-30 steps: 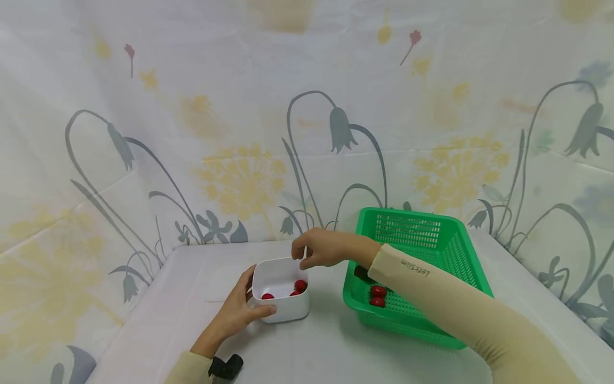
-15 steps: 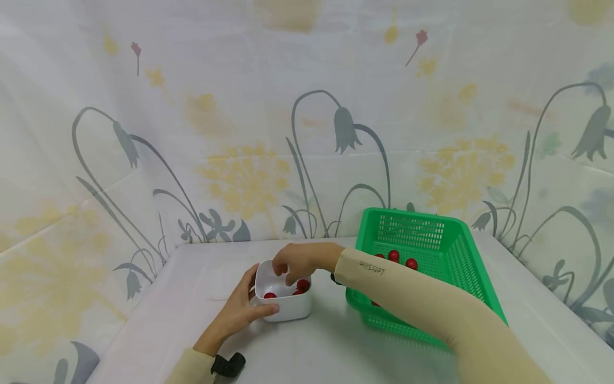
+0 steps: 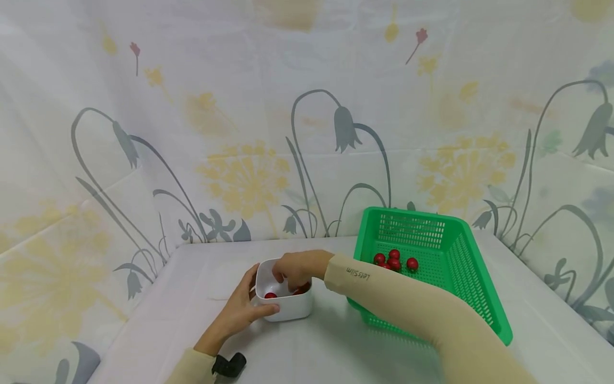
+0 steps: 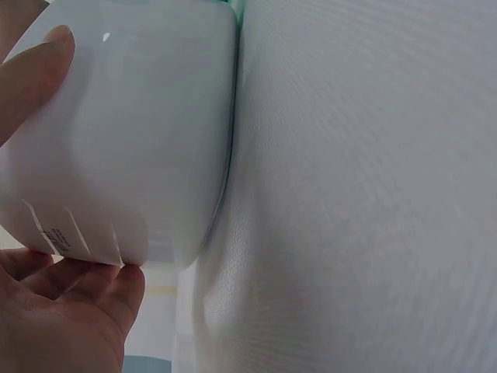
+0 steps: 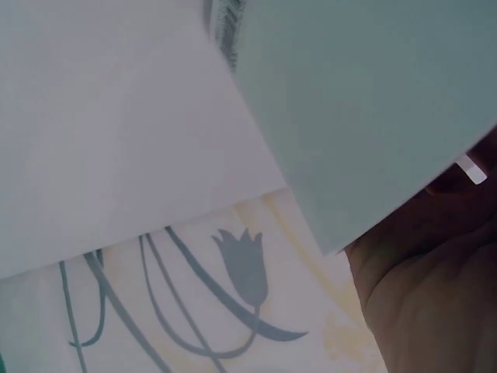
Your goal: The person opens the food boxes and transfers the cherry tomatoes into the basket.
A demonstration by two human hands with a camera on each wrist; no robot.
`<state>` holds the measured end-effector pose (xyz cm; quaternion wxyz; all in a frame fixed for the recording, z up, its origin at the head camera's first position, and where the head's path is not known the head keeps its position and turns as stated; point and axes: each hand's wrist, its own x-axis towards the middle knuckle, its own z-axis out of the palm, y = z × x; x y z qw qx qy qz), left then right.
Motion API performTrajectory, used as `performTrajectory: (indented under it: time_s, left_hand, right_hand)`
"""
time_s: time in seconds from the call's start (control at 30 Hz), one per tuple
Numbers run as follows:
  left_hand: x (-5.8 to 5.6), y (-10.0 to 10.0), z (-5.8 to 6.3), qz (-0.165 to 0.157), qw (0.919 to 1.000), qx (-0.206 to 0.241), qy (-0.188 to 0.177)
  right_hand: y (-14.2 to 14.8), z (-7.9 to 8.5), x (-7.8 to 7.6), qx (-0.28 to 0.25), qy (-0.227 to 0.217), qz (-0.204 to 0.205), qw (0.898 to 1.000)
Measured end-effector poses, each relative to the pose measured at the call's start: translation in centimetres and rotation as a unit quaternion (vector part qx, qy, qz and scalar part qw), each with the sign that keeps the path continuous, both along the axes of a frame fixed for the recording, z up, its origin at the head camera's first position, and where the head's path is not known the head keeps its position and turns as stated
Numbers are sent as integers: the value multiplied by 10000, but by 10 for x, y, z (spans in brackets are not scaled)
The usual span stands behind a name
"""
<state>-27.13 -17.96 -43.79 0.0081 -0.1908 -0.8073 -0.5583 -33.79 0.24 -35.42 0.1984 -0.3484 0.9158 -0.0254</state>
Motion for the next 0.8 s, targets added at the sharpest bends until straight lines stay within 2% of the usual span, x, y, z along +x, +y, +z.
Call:
performTrajectory:
  time_s: [0.2,0.33,0.47,0.6,0.8]
  left_hand:
    - [-1,1,-1,23,10000,-49,17]
    - [0,0,-1,34,10000,-51,25]
    - [1,-1,0,26,10000,-11,19]
    - [1,-2,0,-8,10000,29,31]
    - [0,-1,0,-71,10000,-20,20]
  right_hand:
    - [0,1,2,-47,-50,-1,10000]
    - [-1,4,2,-277,-172,11,9995]
    - [-3,6,3,-133,-15,-29,9999]
    - [-6,0,2,143,156,148,9997]
    - [-7,-13,-1,-50,84,454,9989]
